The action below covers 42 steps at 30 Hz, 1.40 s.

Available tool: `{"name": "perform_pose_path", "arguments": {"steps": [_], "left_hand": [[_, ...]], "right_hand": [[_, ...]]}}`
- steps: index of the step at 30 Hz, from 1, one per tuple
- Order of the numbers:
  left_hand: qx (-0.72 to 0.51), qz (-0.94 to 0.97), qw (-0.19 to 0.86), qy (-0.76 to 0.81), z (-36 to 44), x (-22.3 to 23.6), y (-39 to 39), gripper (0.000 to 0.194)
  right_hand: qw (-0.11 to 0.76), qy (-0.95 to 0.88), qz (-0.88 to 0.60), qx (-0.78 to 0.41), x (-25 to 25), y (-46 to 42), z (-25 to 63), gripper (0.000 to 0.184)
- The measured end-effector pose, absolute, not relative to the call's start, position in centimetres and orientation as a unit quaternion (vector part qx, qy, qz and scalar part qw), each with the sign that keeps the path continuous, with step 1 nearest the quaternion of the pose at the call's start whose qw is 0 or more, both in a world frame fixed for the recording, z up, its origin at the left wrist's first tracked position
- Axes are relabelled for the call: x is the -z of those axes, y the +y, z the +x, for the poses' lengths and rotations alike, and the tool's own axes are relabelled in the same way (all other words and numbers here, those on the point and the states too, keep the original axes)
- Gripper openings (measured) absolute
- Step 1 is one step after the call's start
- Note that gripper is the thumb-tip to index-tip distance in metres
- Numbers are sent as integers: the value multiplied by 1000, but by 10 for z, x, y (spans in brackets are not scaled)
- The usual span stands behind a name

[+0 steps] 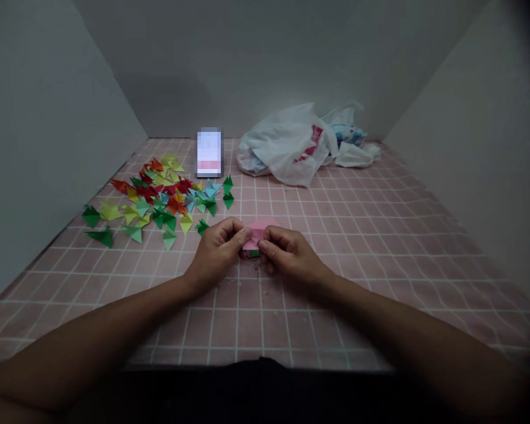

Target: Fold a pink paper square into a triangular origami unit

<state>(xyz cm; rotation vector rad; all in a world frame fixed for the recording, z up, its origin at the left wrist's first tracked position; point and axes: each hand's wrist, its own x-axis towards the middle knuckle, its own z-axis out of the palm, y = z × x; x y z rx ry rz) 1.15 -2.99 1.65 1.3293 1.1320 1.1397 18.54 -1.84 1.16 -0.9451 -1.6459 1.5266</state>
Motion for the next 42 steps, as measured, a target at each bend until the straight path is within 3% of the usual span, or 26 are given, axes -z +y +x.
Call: {"name": "perform_pose_path", "arguments": {"steps": [4, 11, 18, 28, 32, 36, 42], "left_hand": [[-461, 576, 471, 484, 10, -18, -29, 28], [-430, 584, 506, 467, 11, -18, -28, 23], [-383, 669, 453, 447, 6, -20, -26, 22], [-378, 674, 428, 468, 7, -19, -28, 38], [-403, 641, 473, 451, 7, -19, -26, 30], [-443, 587, 516, 439, 8, -16, -24, 20], [-451, 556, 563, 413, 11, -16, -26, 17]], "right_hand": [[349, -642, -368, -574, -10, -19, 186, 27], [371, -704, -392, -463, -8, -21, 189, 25], [390, -624, -340, -586, -10, -21, 187, 25], [391, -597, -390, -582, -7, -22, 186, 35], [419, -605, -384, -558, -6, -20, 186, 32], [469, -593, -368, -541, -4, -18, 187, 17], [462, -639, -366, -495, 3, -17, 186, 13]]}}
